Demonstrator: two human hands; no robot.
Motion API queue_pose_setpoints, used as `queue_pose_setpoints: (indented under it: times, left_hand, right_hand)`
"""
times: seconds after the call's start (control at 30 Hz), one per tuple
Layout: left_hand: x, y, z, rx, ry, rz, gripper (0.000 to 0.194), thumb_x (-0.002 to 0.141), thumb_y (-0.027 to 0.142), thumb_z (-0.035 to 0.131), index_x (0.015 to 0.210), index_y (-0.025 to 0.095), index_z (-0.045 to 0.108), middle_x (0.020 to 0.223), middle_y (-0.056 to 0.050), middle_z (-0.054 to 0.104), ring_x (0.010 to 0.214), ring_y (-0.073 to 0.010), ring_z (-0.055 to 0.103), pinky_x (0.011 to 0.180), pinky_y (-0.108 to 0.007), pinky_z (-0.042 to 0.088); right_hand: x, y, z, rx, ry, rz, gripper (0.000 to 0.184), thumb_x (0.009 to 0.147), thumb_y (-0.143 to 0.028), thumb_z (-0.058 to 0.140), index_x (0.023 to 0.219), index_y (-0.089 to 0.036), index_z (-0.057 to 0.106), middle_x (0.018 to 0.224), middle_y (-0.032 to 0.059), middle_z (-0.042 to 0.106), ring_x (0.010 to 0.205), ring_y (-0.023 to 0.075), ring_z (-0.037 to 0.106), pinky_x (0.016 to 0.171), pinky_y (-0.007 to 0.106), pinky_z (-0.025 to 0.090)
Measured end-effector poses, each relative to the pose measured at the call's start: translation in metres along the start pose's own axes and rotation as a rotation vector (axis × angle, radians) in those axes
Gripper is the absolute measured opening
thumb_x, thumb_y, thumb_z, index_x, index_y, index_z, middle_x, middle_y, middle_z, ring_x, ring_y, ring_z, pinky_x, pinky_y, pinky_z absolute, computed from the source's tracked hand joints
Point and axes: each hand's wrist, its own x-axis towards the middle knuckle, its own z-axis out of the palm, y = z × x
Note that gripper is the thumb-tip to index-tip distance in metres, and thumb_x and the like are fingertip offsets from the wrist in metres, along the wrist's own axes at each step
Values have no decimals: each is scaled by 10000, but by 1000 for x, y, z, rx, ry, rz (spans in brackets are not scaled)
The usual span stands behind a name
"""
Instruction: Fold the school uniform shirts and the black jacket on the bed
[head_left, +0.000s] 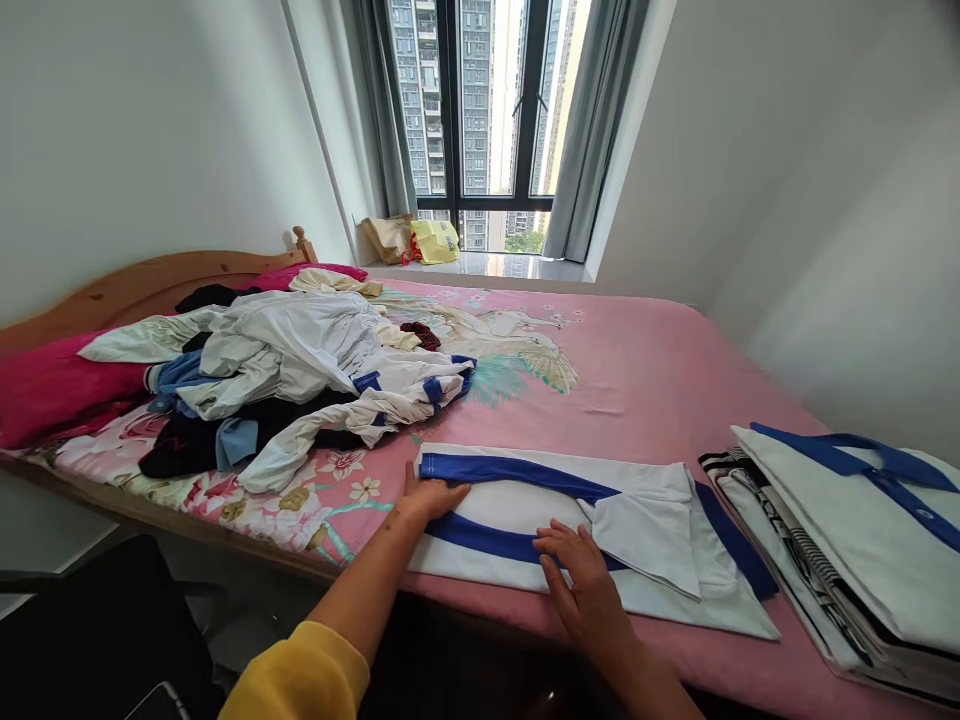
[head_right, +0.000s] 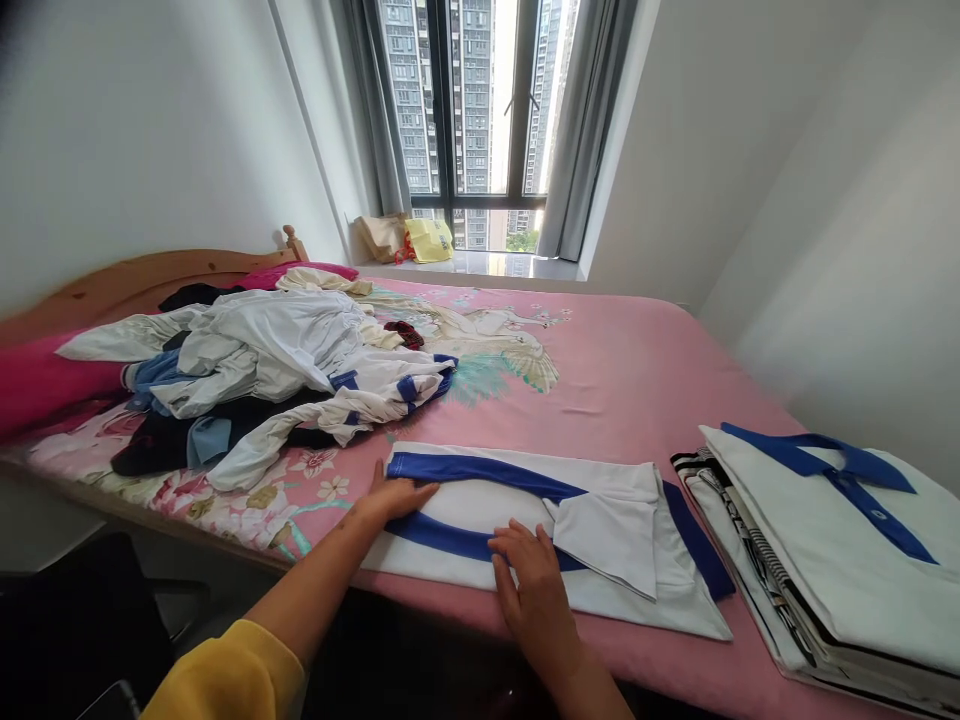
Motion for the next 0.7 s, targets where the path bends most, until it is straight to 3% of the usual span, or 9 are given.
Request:
queue_pose_setpoints:
  times: [0.1,0.2,0.27,0.33,0.4,0.47,0.53,0.6,0.7]
  left_hand:
    - [-5,-34,-14,2,77,36,469,768,445,530,1196,258,571,1334,-68,516,1292,-284,359,1079,-502,134]
    - [-12,-66,-26,0,201,-29,367,818,234,430,1143,227,599,1284,-68,553,1238,-243,426,1028,-434,297]
    - [-17,-75,-28,0,292,-87,388,860,208,330,1134,160,601,1218,-119,583,1183,-241,478,997,-405,349]
    - [-22,-71,-24,-2,363,-87,421,888,257,307,1219,143,541,1286,-127,530,1232,-234,430,1036,-386,317]
    - [-26,-57,-13,3,396,27,461,897,333,337,1323,193,443,1424,-82,394,1331,-225,296,1097,-399,221]
    - [-29,-40,1,27,357,203,503,891,400,369,1377,270,362,1501,-31,254,1382,-233,176,1119,-464,108]
    - [-30,-32,13,53,269,292,518,884,443,375,1384,311,340,1515,-25,209,1392,-250,135,1103,-527,32]
    - [-29,-34,20,54,216,214,527,880,453,374,1384,303,343,1508,-45,228,1390,-255,145,1096,-533,30]
    - [-27,-52,17,23,269,-15,517,894,402,341,1377,217,364,1477,-93,303,1363,-239,232,1094,-447,153]
  right_hand:
    - [-6,0,-1,9,-14,1,212,896,-214,451,1061,-223,583,1115,65,627,1174,242,507,1027,563,323]
    - [-16,2,-2,20,5,19,200,898,-221,449,1041,-225,589,1104,74,630,1157,251,520,1009,553,354]
    - [-23,2,-1,32,29,33,186,897,-225,452,1019,-226,593,1087,72,635,1134,251,539,1000,549,371]
    - [-31,-2,2,49,45,34,178,894,-223,455,1005,-226,593,1070,67,639,1114,247,554,994,547,384]
    - [-37,-10,6,70,31,35,187,891,-219,455,1016,-229,593,1058,64,641,1113,244,556,997,536,391]
    - [-43,-18,9,92,10,38,199,888,-219,458,1034,-232,592,1053,62,644,1118,242,555,1002,521,397]
    - [-50,-23,11,109,0,35,206,883,-219,470,1049,-236,591,1048,59,648,1111,240,560,999,510,407]
    - [-59,-21,9,117,20,25,212,876,-221,488,1060,-232,594,1046,62,653,1083,238,579,984,497,429]
    - [-81,-7,4,129,73,56,218,871,-240,506,1061,-222,611,1059,72,655,1031,224,609,930,417,495]
